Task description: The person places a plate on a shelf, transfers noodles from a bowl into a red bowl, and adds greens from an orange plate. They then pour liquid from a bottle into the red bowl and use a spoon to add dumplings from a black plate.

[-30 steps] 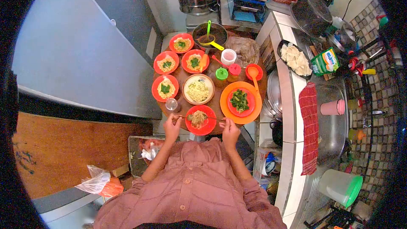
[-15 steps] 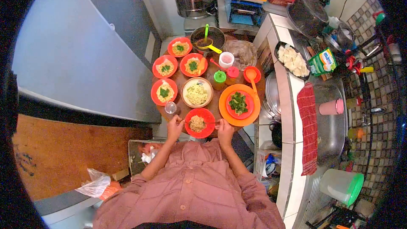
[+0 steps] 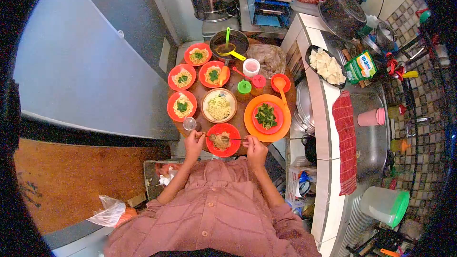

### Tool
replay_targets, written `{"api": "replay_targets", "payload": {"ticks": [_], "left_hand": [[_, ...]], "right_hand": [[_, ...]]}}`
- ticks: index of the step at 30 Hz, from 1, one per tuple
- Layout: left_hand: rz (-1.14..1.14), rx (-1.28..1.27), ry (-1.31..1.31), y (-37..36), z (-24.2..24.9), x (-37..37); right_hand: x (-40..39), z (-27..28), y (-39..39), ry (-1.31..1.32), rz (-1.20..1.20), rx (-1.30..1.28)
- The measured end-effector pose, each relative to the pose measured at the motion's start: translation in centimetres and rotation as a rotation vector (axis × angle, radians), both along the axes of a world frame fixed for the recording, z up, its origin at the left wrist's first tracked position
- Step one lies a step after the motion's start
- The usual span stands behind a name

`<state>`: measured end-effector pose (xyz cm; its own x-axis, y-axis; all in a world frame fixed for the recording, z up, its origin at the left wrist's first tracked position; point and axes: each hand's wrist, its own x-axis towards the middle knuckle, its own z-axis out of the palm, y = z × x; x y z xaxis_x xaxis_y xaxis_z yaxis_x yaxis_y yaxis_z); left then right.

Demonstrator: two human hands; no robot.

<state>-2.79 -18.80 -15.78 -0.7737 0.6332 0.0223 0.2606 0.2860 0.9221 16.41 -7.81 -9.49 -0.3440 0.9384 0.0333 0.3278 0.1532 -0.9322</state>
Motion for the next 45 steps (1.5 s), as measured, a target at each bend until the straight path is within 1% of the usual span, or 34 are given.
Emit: {"api": "replay_targets", "payload": {"ticks": [2, 3, 5, 6, 8, 9, 11, 15, 17, 18, 20, 21, 23, 24, 26, 27, 29, 30, 31, 32, 33, 35, 36, 38, 39, 41, 45], "left_hand": [[-0.027, -0.001, 0.004, -0.2, -0.2, 0.0], [-0.025, -0.001, 0.006, -0.4, -0.3, 0.0], [-0.062, -0.022, -0.015, -0.5, -0.6, 0.2], [-0.066, -0.022, -0.015, -0.3, -0.3, 0.4], [-0.070, 0.041, 0.002, -0.1, 0.2, 0.6], [-0.074, 0.042, 0.001, -0.1, 0.5, 0.5], [-0.160, -0.042, 0.096, -0.3, 1.2, 0.2], [-0.174, -0.046, 0.138, -0.4, 2.4, 0.2], [-0.167, -0.050, 0.137, -0.5, 2.8, 0.2], [-0.168, -0.050, 0.137, -0.6, 2.7, 0.2], [-0.208, -0.027, 0.321, -0.8, 2.3, -0.1], [-0.209, -0.025, 0.321, -0.8, 2.1, -0.1], [-0.246, -0.056, 0.267, -1.0, 1.7, -0.1], [-0.245, -0.056, 0.267, -0.9, 1.5, 0.0], [-0.237, -0.093, 0.184, -0.8, 1.3, 0.2], [-0.234, -0.094, 0.182, -0.7, 1.3, 0.3], [-0.222, -0.145, 0.095, -0.8, 1.4, 0.2], [-0.220, -0.146, 0.093, -1.0, 0.9, 0.1], [-0.192, -0.149, 0.112, -1.0, 0.2, 0.0], [-0.164, -0.152, 0.131, -1.1, -0.4, 0.0], [-0.163, -0.152, 0.129, -1.1, -0.3, 0.0], [-0.157, -0.132, 0.158, -1.2, 0.1, -0.1], [-0.156, -0.134, 0.158, -1.2, 0.4, 0.0], [-0.126, -0.106, 0.117, -1.2, 0.9, 0.2], [-0.128, -0.106, 0.118, -1.3, 0.9, 0.2], [-0.136, -0.124, 0.130, -1.3, 0.8, 0.1], [-0.148, -0.082, 0.078, -1.0, 0.0, 0.3]], "right_hand": [[-0.2, 0.2, -0.4, -0.009, 0.018, 0.101], [-0.1, -0.3, -0.5, -0.007, 0.020, 0.102], [0.3, -2.6, -0.4, -0.121, 0.178, 0.242], [0.2, -3.3, -0.3, -0.122, 0.174, 0.242], [0.2, -4.8, -0.3, -0.136, 0.287, 0.487], [0.1, -5.0, -0.2, -0.138, 0.283, 0.488], [-0.2, -5.3, -0.2, -0.167, 0.251, 0.481], [-0.6, -5.1, 0.5, -0.120, 0.182, 0.477], [-0.4, -4.7, 0.9, -0.189, 0.092, 0.526], [-0.2, -4.8, 1.2, -0.190, 0.091, 0.526], [0.1, -5.5, 1.6, -0.210, 0.075, 0.547], [0.0, -5.8, 1.6, -0.210, 0.073, 0.548], [-0.1, -6.5, 1.3, -0.196, 0.015, 0.098], [-0.2, -7.3, 1.4, -0.195, 0.015, 0.098], [-0.2, -9.0, 1.6, 0.264, -0.111, -0.371], [-0.2, -8.6, 1.3, 0.262, -0.108, -0.372], [-0.4, -5.7, 0.5, 0.152, 0.007, -0.160], [-0.2, -4.2, 0.1, 0.150, 0.009, -0.162], [0.0, -2.6, -0.2, 0.028, 0.104, -0.021], [0.2, -1.9, -0.3, -0.095, 0.199, 0.120], [0.6, -2.0, -0.4, -0.097, 0.201, 0.120], [1.4, -2.5, -0.7, -0.181, 0.316, 0.350], [1.5, -2.8, -1.0, -0.180, 0.318, 0.348], [1.7, -3.6, -1.6, -0.144, 0.423, 0.468], [1.8, -3.9, -2.0, -0.143, 0.421, 0.468], [1.8, -4.6, -2.6, -0.160, 0.524, 0.482], [0.9, -4.7, -1.8, -0.202, 0.438, 0.514]]}}
